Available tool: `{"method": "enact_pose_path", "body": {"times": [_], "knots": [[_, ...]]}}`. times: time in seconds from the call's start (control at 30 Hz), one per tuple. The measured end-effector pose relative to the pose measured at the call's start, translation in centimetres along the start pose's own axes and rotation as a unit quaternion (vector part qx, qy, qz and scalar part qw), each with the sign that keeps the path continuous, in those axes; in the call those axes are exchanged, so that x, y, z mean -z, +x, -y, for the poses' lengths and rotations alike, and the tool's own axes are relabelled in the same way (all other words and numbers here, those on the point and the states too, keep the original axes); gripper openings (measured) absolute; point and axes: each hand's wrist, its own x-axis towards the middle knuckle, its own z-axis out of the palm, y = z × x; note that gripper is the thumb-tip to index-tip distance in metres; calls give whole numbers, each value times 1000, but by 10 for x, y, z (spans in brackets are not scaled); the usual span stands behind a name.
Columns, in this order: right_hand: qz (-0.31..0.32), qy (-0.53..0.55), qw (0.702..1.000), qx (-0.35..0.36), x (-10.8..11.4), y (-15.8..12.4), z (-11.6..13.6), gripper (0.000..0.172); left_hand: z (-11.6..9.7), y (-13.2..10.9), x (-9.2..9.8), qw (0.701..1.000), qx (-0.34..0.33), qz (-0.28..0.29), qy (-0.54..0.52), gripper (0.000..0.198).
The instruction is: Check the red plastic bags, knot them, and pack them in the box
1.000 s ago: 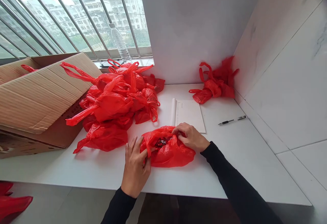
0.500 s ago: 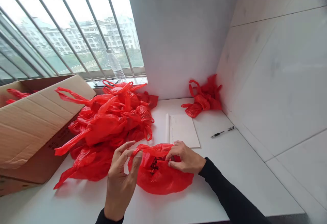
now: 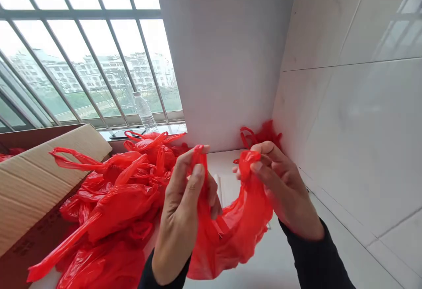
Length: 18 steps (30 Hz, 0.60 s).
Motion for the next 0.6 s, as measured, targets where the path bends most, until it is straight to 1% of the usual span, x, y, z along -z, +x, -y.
{"method": "enact_pose_path", "body": {"times": [0.07,0.1,0.2,0.23,0.27,0.33,0.4,0.43,0.5,0.53,0.6], "knots": [[-4,-21,1000,4,-4,-2,-2,8,-2,7,-4,999,28,43,16,39],[0,-44,999,10,-6,-3,-5,6,-1,9,-4,997,38,53,31,37],[24,-123,991,38,-9,-4,-14,3,6,14,-3,993,54,59,83,28],[30,-145,988,48,-10,-4,-17,4,9,15,-2,991,53,66,102,25],[31,-162,985,56,-10,-4,-20,4,12,16,-1,988,52,85,117,23],[21,-189,980,66,-10,-4,-25,5,16,17,2,978,56,153,130,26],[10,-204,977,68,-11,-4,-29,6,19,19,4,963,57,224,137,36],[9,-209,976,65,-11,-4,-31,6,19,20,6,956,53,249,147,41],[8,-211,976,54,-12,-4,-35,8,17,24,11,945,39,270,179,45],[-1,-208,977,46,-11,-4,-38,9,16,25,14,942,36,275,189,43],[-44,-194,979,37,-7,-3,-45,10,12,28,19,938,52,283,193,36]]}}
